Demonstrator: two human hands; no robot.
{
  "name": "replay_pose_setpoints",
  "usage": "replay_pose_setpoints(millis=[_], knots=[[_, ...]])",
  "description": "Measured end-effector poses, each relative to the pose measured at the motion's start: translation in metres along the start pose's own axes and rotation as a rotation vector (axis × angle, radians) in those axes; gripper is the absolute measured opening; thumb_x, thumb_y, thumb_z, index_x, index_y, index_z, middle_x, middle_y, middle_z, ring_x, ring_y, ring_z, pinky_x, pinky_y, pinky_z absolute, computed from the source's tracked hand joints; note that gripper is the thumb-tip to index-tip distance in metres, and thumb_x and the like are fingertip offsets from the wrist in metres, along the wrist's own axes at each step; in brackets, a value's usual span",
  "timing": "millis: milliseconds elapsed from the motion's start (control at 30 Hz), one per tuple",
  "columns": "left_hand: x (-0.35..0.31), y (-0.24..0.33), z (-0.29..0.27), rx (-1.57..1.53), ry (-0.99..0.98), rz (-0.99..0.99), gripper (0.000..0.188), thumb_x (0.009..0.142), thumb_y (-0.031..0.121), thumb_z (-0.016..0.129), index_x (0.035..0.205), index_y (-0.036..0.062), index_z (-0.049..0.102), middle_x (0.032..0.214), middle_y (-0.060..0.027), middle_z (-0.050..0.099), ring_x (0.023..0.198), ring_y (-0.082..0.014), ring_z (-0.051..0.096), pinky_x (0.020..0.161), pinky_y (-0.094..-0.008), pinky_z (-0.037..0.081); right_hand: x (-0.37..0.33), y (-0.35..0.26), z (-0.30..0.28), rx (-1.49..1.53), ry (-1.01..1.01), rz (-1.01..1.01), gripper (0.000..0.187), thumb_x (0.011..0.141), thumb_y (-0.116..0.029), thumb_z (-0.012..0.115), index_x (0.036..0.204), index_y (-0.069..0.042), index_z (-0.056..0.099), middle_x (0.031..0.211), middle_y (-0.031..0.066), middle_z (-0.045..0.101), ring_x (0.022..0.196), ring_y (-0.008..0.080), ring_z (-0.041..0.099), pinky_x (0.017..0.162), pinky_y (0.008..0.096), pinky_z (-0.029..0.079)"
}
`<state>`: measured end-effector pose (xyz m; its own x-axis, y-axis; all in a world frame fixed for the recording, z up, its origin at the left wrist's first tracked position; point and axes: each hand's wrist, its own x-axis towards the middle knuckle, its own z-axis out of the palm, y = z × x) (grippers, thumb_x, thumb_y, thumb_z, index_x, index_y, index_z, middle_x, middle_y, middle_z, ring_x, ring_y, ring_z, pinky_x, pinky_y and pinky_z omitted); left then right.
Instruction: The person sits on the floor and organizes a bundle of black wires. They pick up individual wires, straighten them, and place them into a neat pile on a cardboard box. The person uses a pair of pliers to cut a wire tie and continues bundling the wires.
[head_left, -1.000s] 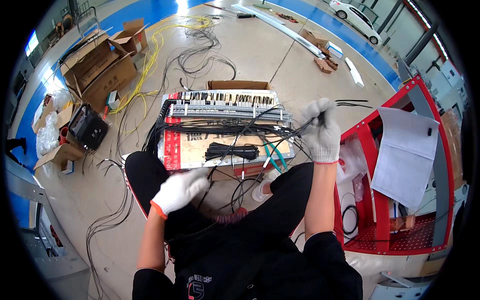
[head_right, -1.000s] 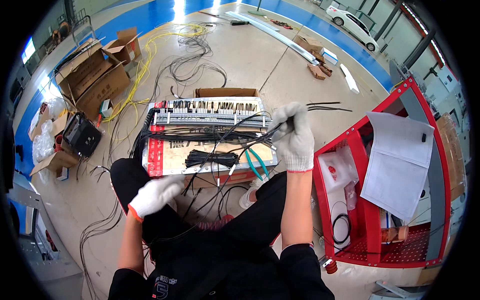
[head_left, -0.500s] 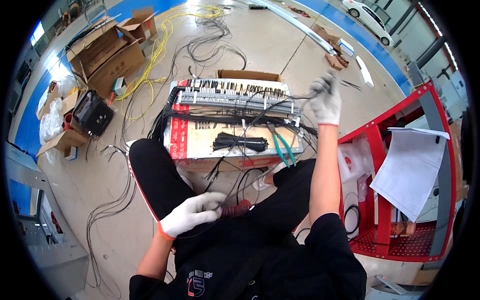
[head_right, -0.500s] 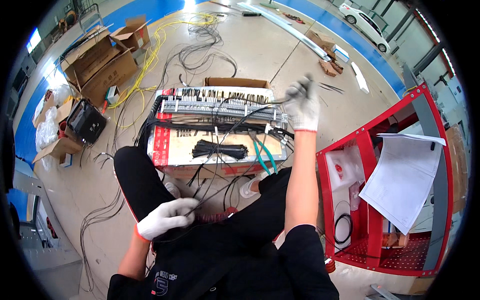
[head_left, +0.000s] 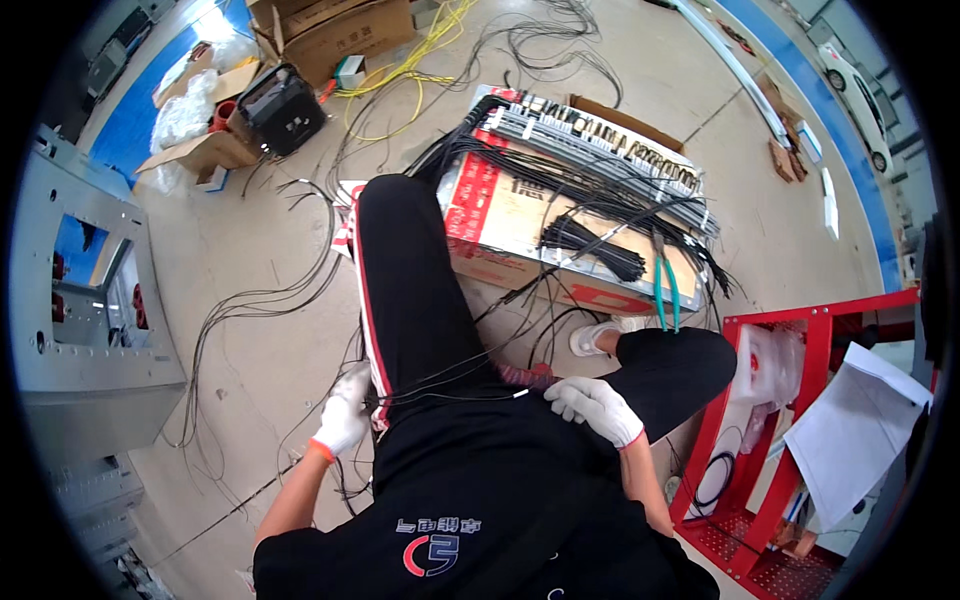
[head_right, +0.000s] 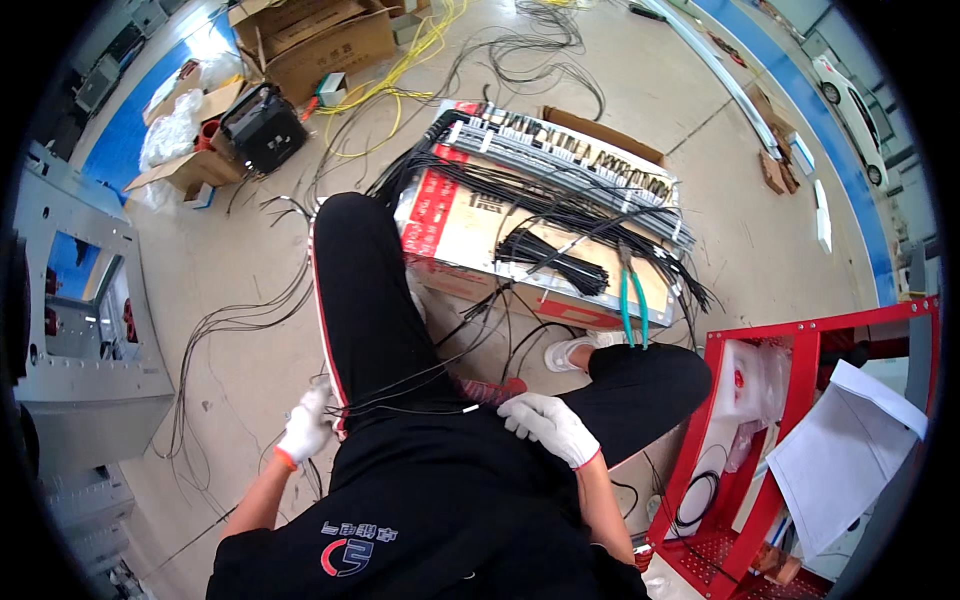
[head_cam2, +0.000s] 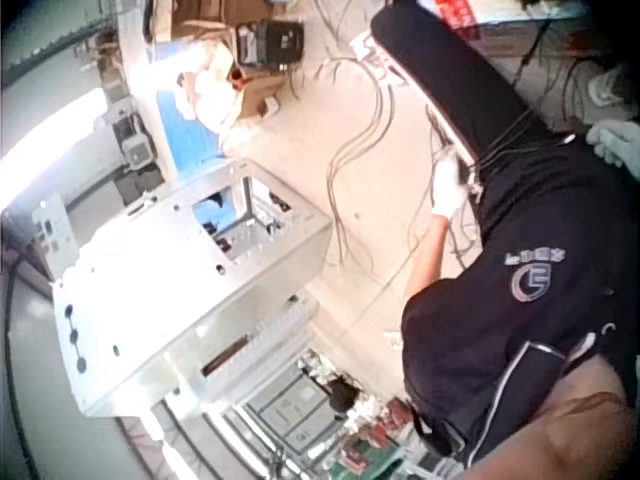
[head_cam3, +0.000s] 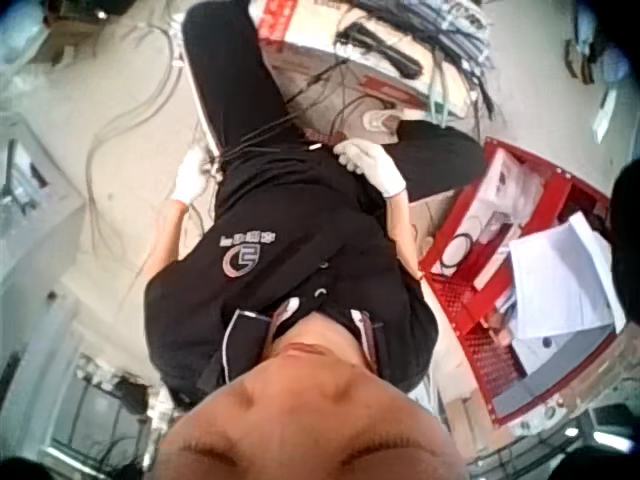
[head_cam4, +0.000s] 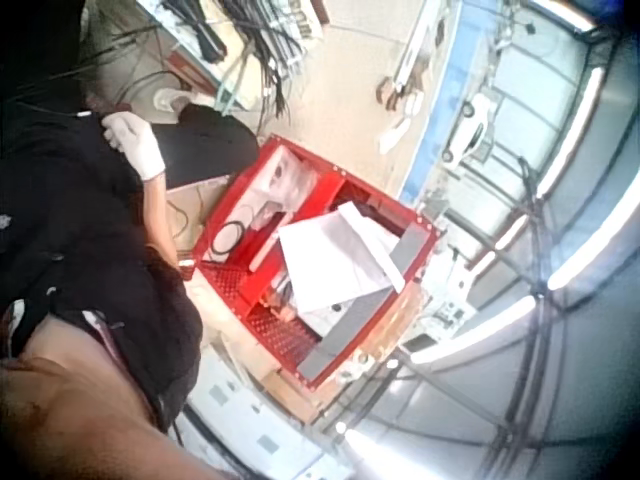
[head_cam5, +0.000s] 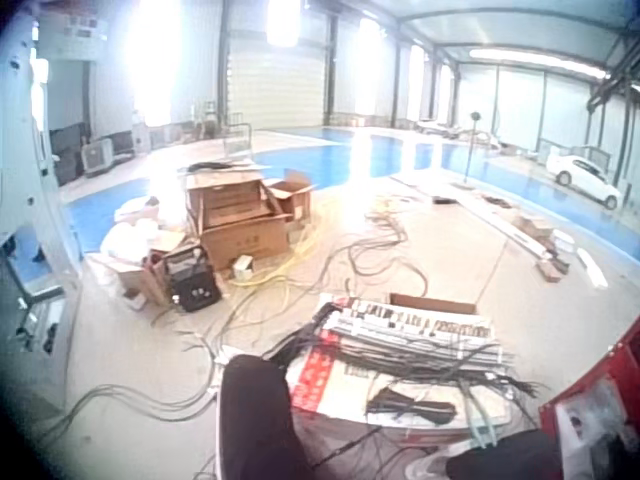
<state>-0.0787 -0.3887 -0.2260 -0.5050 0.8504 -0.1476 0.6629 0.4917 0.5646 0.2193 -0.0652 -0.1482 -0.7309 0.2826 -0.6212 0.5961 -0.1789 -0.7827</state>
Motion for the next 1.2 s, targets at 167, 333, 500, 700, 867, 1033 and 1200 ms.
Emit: replay_pose_setpoints(millis=[167, 333, 500, 700, 867, 1033, 1200], knots=[[0.001, 0.000, 0.003, 0.113, 0.045, -0.142, 0.029, 0.081, -0.001, 0.056, 0.107, 0.0069, 0.066, 0.097, -0.0190, 0.071, 0.094, -0.0378, 0.067, 0.080, -0.0442, 0.053, 0.018, -0.012, 0.008, -0.372, -0.092, -0.314, 0.033, 0.095, -0.018, 0.059, 0.125, -0.003, 0.063, 0.112, 0.0134, 0.065, 0.108, 0.0257, 0.062, 0.096, 0.0332, 0.047], [0.016, 0.126, -0.089, 0.034, 0.059, 0.136, 0.027, 0.083, 0.023, 0.073, 0.107, 0.0115, 0.066, 0.083, -0.0110, 0.068, 0.073, -0.0307, 0.068, 0.062, -0.0416, 0.052, 0.044, -0.047, 0.046, -0.140, -0.395, -0.559, 0.055, 0.100, -0.026, 0.055, 0.148, -0.004, 0.042, 0.145, 0.0158, 0.049, 0.135, 0.0286, 0.046, 0.113, 0.0360, 0.034], [0.024, 0.156, -0.084, -0.006, -0.110, 0.231, 0.031, 0.079, 0.022, 0.075, 0.105, 0.0078, 0.067, 0.084, -0.0151, 0.067, 0.078, -0.0359, 0.066, 0.070, -0.0436, 0.052, 0.035, -0.101, 0.085, 0.372, -0.516, -0.564, 0.053, 0.107, -0.036, 0.042, 0.142, 0.003, 0.045, 0.141, 0.0135, 0.052, 0.131, 0.0231, 0.049, 0.111, 0.0345, 0.036], [0.006, 0.052, -0.076, -0.119, 0.228, 0.060, 0.014, 0.073, 0.002, 0.069, 0.086, 0.0062, 0.068, 0.073, -0.0119, 0.070, 0.066, -0.0288, 0.070, 0.064, -0.0366, 0.055, 0.015, -0.113, 0.035, 1.281, -0.105, -0.459, 0.038, 0.105, -0.038, 0.047, 0.109, -0.005, 0.066, 0.113, 0.0118, 0.065, 0.109, 0.0295, 0.062, 0.102, 0.0491, 0.045], [-0.039, -0.032, -0.068, 0.566, 0.132, 0.060, 0.012, 0.080, 0.015, 0.069, 0.089, 0.0104, 0.062, 0.069, -0.0090, 0.064, 0.061, -0.0319, 0.062, 0.060, -0.0444, 0.048, 0.034, -0.074, 0.050, 1.332, -0.134, -0.461, 0.031, 0.105, -0.028, 0.049, 0.108, -0.003, 0.066, 0.118, 0.0161, 0.067, 0.111, 0.0314, 0.063, 0.102, 0.0485, 0.047], [-0.155, -0.128, -0.014, 0.752, 0.013, -0.302, 0.020, 0.085, 0.028, 0.071, 0.086, 0.0116, 0.059, 0.064, -0.0100, 0.064, 0.060, -0.0328, 0.065, 0.058, -0.0468, 0.050, 0.054, -0.070, 0.067, 1.217, -0.160, -0.394, 0.031, 0.105, -0.026, 0.048, 0.108, 0.001, 0.065, 0.117, 0.0191, 0.067, 0.109, 0.0325, 0.064, 0.102, 0.0467, 0.048], [-0.195, -0.136, 0.027, 0.652, -0.266, -0.642, 0.027, 0.089, 0.031, 0.066, 0.109, 0.0129, 0.063, 0.085, -0.0148, 0.072, 0.076, -0.0347, 0.071, 0.069, -0.0465, 0.054, 0.081, -0.065, 0.074, 1.257, -0.244, -0.443, 0.034, 0.106, -0.031, 0.046, 0.108, -0.002, 0.065, 0.115, 0.0155, 0.068, 0.110, 0.0257, 0.064, 0.100, 0.0420, 0.049]])
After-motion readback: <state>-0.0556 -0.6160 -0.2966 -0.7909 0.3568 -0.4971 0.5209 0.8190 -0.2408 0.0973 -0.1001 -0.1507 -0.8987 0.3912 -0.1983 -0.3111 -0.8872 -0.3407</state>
